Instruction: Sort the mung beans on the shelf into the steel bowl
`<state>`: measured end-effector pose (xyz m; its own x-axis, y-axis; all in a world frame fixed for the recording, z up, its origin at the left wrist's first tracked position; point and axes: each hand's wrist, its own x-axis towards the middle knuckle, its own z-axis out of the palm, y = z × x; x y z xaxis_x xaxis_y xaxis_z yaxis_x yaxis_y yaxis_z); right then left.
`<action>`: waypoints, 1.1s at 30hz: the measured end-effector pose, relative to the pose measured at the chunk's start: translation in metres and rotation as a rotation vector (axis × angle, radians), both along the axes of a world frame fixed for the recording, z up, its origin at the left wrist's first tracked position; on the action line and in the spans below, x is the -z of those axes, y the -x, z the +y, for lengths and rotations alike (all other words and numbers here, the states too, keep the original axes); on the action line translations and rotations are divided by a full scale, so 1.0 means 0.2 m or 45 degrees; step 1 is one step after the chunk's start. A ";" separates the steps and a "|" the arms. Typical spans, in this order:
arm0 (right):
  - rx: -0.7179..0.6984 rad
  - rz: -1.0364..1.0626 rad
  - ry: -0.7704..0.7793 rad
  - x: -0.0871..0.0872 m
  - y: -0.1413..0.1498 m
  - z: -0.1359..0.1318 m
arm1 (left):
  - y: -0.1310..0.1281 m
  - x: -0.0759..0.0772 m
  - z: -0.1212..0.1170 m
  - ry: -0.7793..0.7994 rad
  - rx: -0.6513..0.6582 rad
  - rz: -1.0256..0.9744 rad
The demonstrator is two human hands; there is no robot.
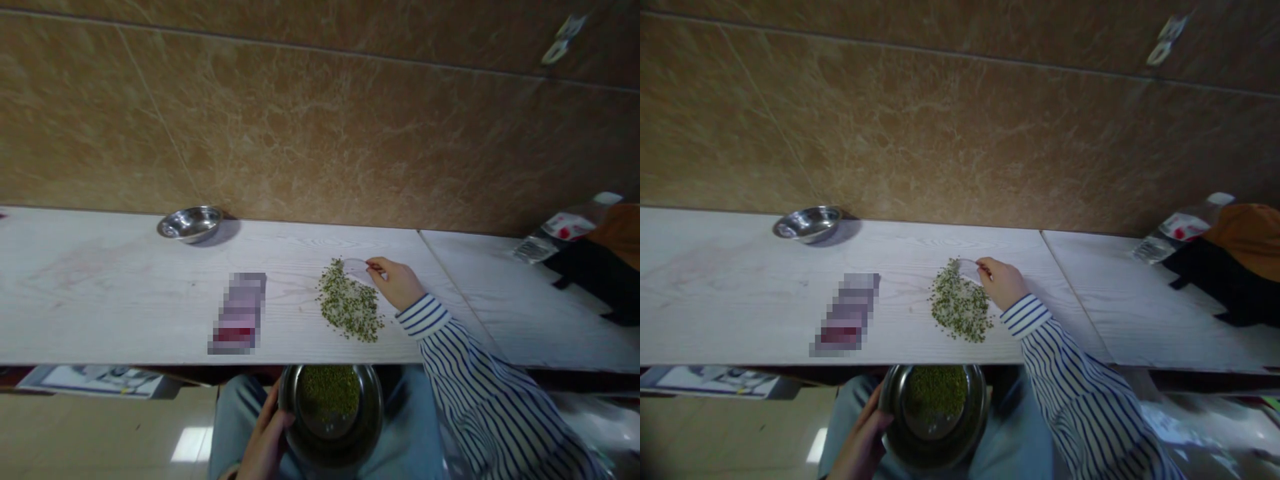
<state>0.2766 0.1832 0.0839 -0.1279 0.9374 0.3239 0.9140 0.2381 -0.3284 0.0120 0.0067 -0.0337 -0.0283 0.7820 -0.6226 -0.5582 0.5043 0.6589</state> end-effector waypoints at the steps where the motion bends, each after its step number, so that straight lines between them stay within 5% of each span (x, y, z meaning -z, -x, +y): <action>1: 0.029 -0.014 0.004 -0.01 -0.02 0.08 | 0.00 0.00 0.00 0.014 0.002 -0.008; 6: 0.085 -0.112 0.042 0.01 -0.02 0.40 | -0.03 -0.04 0.01 0.030 -0.027 0.014; 10: 0.031 -0.220 0.084 0.04 0.05 0.48 | -0.03 -0.05 0.00 0.054 -0.087 0.000; 19: -0.191 -0.388 0.133 0.03 0.11 0.31 | 0.01 0.00 -0.02 -0.010 -0.062 0.110; 33: -0.331 -0.445 0.125 0.01 0.09 0.05 | -0.01 -0.05 -0.04 -0.043 0.054 0.037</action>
